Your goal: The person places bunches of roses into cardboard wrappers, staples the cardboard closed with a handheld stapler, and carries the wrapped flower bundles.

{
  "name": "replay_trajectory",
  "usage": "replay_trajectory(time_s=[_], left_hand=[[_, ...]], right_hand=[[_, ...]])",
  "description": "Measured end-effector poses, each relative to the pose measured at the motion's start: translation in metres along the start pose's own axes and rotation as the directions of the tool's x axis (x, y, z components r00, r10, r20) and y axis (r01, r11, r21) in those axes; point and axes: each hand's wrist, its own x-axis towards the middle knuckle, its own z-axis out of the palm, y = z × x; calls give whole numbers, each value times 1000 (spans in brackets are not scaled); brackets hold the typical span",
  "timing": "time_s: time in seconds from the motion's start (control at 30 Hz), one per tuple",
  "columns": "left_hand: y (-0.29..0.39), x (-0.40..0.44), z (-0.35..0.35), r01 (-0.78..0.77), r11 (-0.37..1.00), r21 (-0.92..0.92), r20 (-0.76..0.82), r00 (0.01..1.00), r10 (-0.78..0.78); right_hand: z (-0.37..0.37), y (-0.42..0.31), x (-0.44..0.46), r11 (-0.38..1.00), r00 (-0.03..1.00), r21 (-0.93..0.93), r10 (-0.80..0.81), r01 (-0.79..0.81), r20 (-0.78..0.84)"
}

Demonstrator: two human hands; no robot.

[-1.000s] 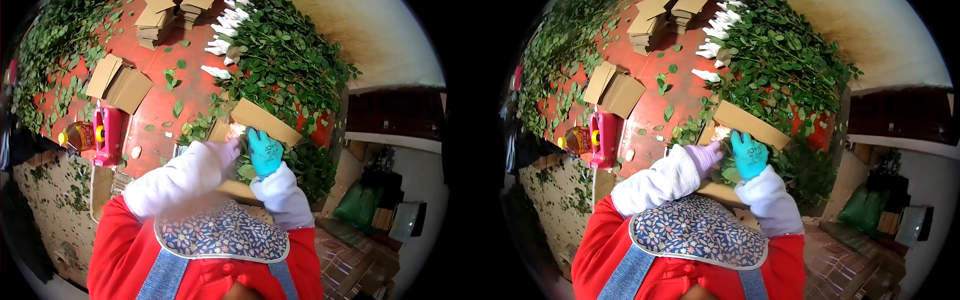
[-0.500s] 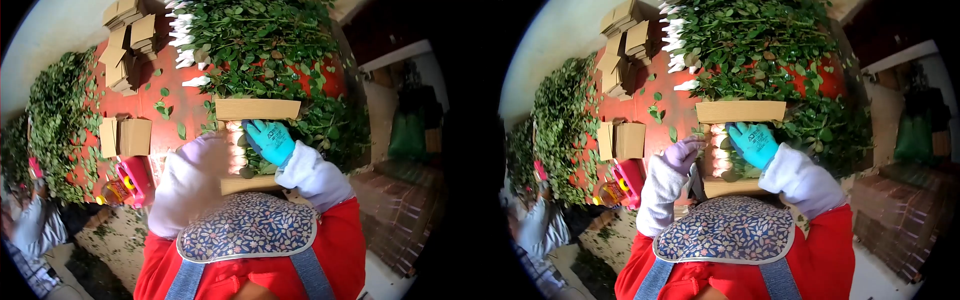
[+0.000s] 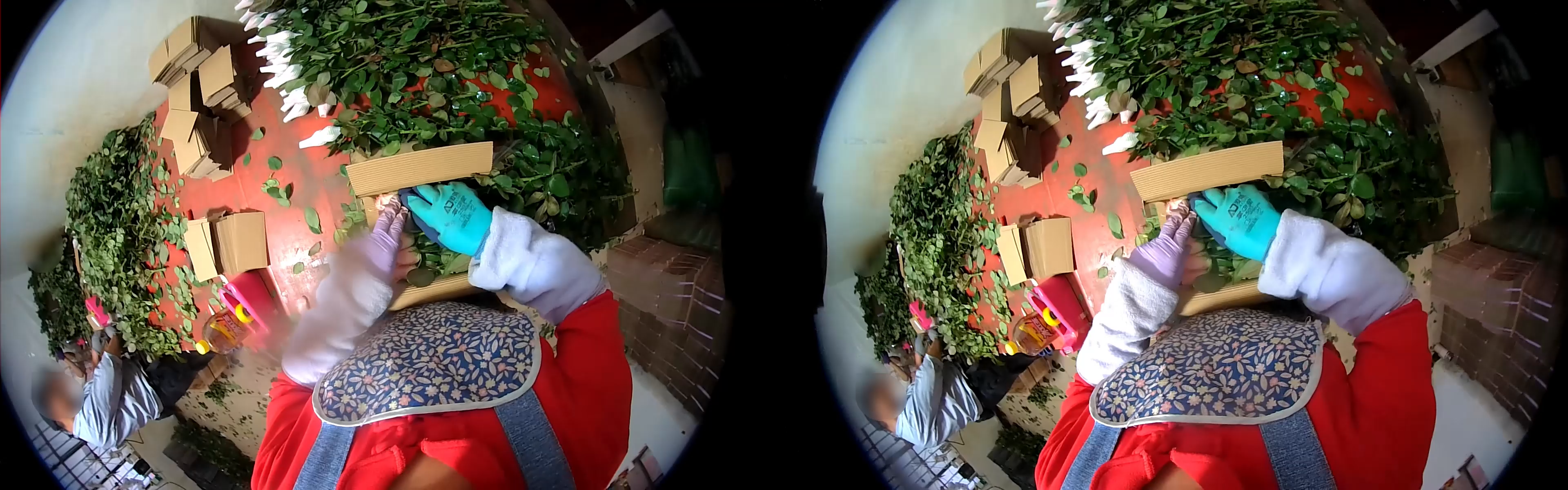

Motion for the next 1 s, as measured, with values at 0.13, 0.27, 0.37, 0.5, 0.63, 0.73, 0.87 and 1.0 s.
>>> replay_trajectory(time_s=[0.13, 0.27, 0.37, 0.5, 0.63, 0.73, 0.87, 1.0], left_hand=[[3, 1, 2, -165, 968, 187, 0, 986, 168], [36, 0, -5, 523, 709, -474, 246, 851, -464], [24, -6, -16, 411, 694, -591, 252, 911, -325], [-66, -10, -82, -592, 736, 329, 131, 800, 585], [-110, 1, -176, 34, 888, 459, -649, 695, 310], [-107, 24, -241, 743, 413, 526, -793, 605, -77], [-100, 13, -236, 719, 304, 626, -768, 636, 76], [-122, 4, -271, 647, 496, 580, -758, 651, 38]], right_hand=[[-17, -5, -3, 983, 989, 186, 38, -11, -144], [-14, -11, 10, 991, 987, 132, -14, 35, -159], [-34, -14, 14, 958, 988, 281, -10, 53, -152], [-58, -19, 7, 862, 975, 505, 67, 50, -212], [-108, -39, 3, 898, 975, 431, 10, 89, -220], [-114, -42, -2, 932, 995, 353, -60, 85, -81], [-110, -54, -2, 928, 970, 302, -174, 219, -168], [-107, -55, -3, 935, 976, 309, -122, 174, -181]])
